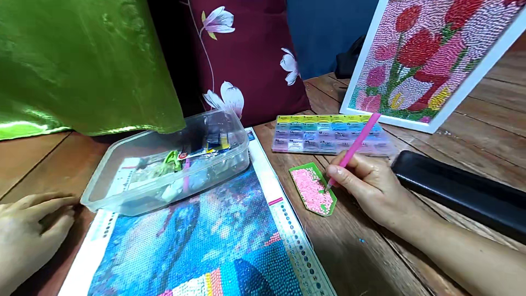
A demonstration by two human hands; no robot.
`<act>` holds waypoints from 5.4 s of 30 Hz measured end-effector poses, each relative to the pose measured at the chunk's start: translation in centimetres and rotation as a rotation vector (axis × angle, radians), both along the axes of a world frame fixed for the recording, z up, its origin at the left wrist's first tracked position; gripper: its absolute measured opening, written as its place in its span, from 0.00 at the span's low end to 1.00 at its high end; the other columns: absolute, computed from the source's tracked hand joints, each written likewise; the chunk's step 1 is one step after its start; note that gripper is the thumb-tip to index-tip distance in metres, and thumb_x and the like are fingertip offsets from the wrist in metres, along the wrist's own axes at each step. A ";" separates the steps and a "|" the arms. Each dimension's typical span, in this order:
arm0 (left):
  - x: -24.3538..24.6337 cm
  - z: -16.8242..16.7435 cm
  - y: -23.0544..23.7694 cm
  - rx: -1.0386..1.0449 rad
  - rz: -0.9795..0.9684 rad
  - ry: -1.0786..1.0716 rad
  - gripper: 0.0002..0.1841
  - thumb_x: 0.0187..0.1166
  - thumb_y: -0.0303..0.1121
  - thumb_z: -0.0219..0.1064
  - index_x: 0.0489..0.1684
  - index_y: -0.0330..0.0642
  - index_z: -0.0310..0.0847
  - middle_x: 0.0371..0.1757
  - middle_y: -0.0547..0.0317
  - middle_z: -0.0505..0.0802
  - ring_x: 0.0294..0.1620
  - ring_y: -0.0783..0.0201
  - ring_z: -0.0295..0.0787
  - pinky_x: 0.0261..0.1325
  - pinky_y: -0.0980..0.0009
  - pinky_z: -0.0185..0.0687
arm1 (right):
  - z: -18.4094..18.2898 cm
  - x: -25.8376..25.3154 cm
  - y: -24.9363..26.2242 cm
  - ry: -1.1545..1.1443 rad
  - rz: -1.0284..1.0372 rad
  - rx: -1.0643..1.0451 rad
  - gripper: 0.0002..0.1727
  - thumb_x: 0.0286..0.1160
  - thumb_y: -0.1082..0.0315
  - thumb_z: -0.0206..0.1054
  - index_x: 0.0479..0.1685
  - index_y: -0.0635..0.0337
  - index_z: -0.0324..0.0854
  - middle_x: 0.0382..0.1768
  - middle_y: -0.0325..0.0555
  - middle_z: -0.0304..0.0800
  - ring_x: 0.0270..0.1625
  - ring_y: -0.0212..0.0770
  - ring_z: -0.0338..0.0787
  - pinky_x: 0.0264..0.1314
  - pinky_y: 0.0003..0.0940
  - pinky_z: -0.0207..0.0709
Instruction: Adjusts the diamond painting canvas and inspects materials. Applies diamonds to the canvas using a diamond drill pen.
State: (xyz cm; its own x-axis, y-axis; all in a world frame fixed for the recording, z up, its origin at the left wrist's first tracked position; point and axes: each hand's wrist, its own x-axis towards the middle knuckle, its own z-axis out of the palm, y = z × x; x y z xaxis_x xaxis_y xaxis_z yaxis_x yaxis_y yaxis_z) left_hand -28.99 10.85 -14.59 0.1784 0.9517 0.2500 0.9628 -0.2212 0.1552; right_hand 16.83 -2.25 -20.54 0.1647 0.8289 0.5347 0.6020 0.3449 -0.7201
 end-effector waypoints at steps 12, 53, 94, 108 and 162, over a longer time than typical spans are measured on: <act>1.3 0.7 -0.7 -0.059 0.038 -0.019 0.15 0.84 0.15 0.54 0.60 0.12 0.79 0.68 0.15 0.81 0.73 0.27 0.77 0.79 0.42 0.64 | 0.1 -0.1 0.0 -0.026 -0.025 -0.016 0.12 0.84 0.60 0.59 0.32 0.48 0.82 0.22 0.22 0.79 0.25 0.14 0.78 0.28 0.10 0.70; 0.2 0.1 -0.1 -0.039 0.024 -0.017 0.14 0.84 0.15 0.55 0.59 0.12 0.81 0.67 0.16 0.82 0.70 0.25 0.78 0.77 0.38 0.65 | 0.0 0.0 0.1 -0.096 -0.021 0.025 0.13 0.83 0.59 0.60 0.28 0.48 0.80 0.20 0.22 0.76 0.24 0.12 0.76 0.26 0.09 0.67; -1.6 -1.3 1.0 0.165 -0.078 -0.006 0.10 0.79 0.16 0.61 0.45 0.23 0.89 0.58 0.24 0.88 0.63 0.19 0.78 0.64 0.22 0.64 | 2.1 -5.9 -1.1 0.069 0.198 0.071 0.11 0.85 0.61 0.59 0.33 0.47 0.81 0.23 0.20 0.79 0.22 0.13 0.74 0.22 0.07 0.67; -1.5 -1.2 1.1 0.154 -0.076 0.016 0.11 0.80 0.18 0.59 0.44 0.23 0.89 0.59 0.23 0.87 0.64 0.19 0.78 0.65 0.23 0.64 | 0.5 -8.7 0.2 -0.136 0.236 0.050 0.14 0.82 0.57 0.59 0.28 0.47 0.81 0.19 0.20 0.72 0.22 0.11 0.70 0.23 0.07 0.62; -1.4 -1.2 1.1 0.157 -0.073 0.017 0.11 0.80 0.18 0.57 0.45 0.23 0.89 0.60 0.24 0.87 0.65 0.20 0.78 0.65 0.24 0.63 | 0.2 -8.6 0.4 -0.182 0.253 0.094 0.15 0.82 0.55 0.60 0.28 0.49 0.83 0.21 0.21 0.75 0.22 0.12 0.70 0.23 0.09 0.62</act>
